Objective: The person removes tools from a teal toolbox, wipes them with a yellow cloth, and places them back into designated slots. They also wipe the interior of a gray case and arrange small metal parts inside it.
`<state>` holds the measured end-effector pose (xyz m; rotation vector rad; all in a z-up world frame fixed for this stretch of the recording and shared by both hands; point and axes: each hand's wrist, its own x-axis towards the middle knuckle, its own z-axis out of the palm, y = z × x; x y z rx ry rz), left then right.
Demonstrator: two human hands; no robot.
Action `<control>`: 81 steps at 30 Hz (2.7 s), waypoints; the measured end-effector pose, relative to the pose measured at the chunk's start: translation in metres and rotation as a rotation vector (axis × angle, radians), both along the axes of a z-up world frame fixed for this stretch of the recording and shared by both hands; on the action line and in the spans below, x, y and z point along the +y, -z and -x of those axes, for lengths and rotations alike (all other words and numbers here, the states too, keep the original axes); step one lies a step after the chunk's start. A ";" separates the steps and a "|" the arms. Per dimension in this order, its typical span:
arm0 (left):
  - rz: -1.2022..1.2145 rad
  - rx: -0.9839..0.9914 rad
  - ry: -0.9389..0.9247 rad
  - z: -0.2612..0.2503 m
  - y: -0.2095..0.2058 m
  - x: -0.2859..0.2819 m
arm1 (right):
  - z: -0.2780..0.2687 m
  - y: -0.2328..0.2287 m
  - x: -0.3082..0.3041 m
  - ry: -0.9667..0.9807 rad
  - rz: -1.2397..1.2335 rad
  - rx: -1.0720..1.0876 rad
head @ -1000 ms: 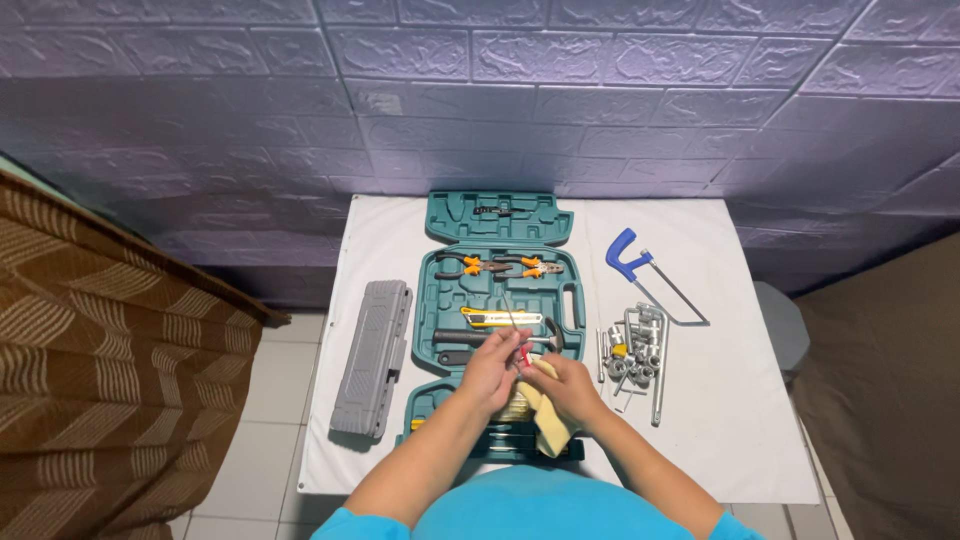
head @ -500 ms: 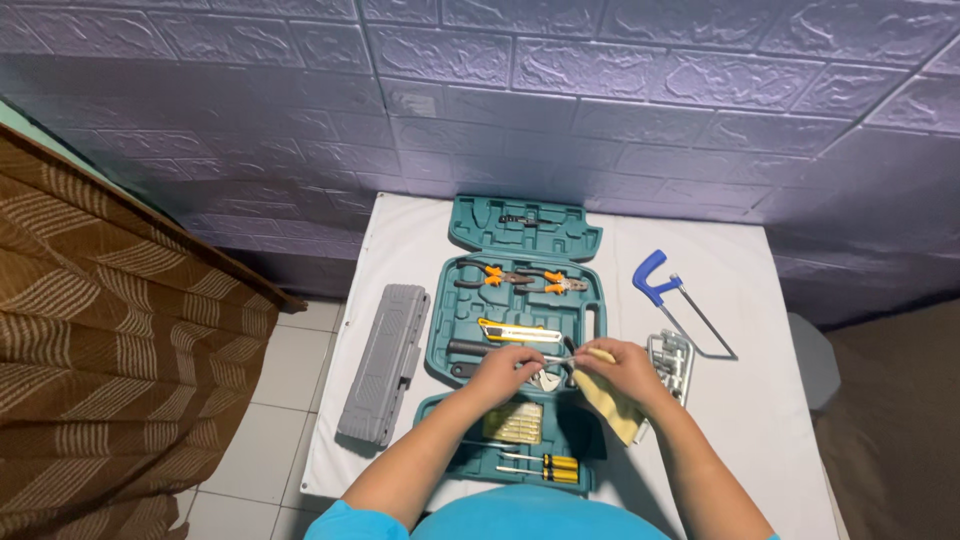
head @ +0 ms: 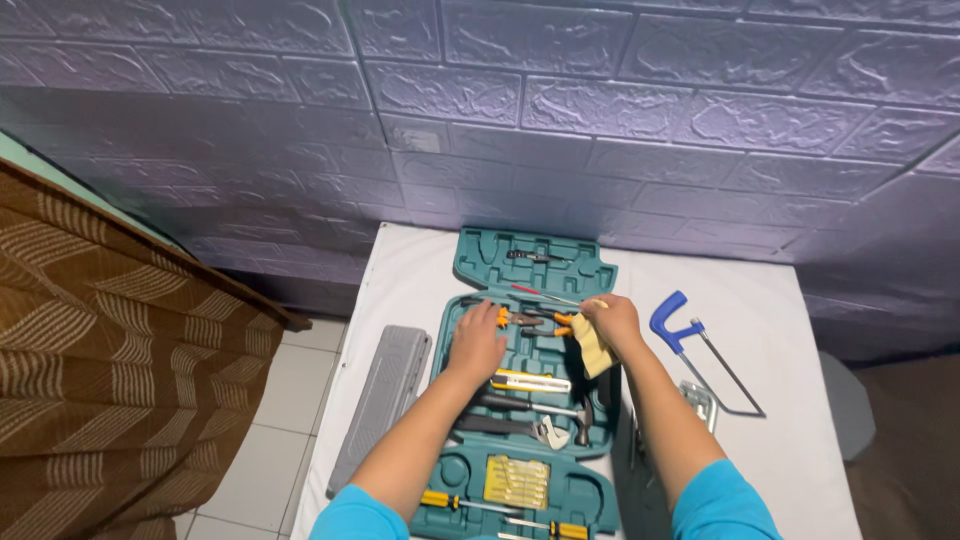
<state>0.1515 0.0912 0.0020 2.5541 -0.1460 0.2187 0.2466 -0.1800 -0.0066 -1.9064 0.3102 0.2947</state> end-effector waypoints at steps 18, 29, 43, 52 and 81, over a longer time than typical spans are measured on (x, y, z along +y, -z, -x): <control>-0.265 0.131 0.043 -0.076 0.030 -0.014 | -0.067 0.004 0.030 -0.211 0.560 0.137; -0.345 0.155 0.078 -0.078 0.024 -0.013 | -0.010 0.008 0.060 -0.382 0.926 -0.580; -0.438 0.179 0.107 -0.075 0.022 -0.014 | 0.011 0.003 0.095 -0.594 0.909 -0.491; -0.239 0.221 0.104 -0.075 0.030 -0.016 | 0.000 0.002 0.111 -0.558 0.925 -0.436; 0.247 0.159 0.171 0.097 -0.007 -0.039 | 0.026 0.027 -0.153 -0.378 1.316 0.087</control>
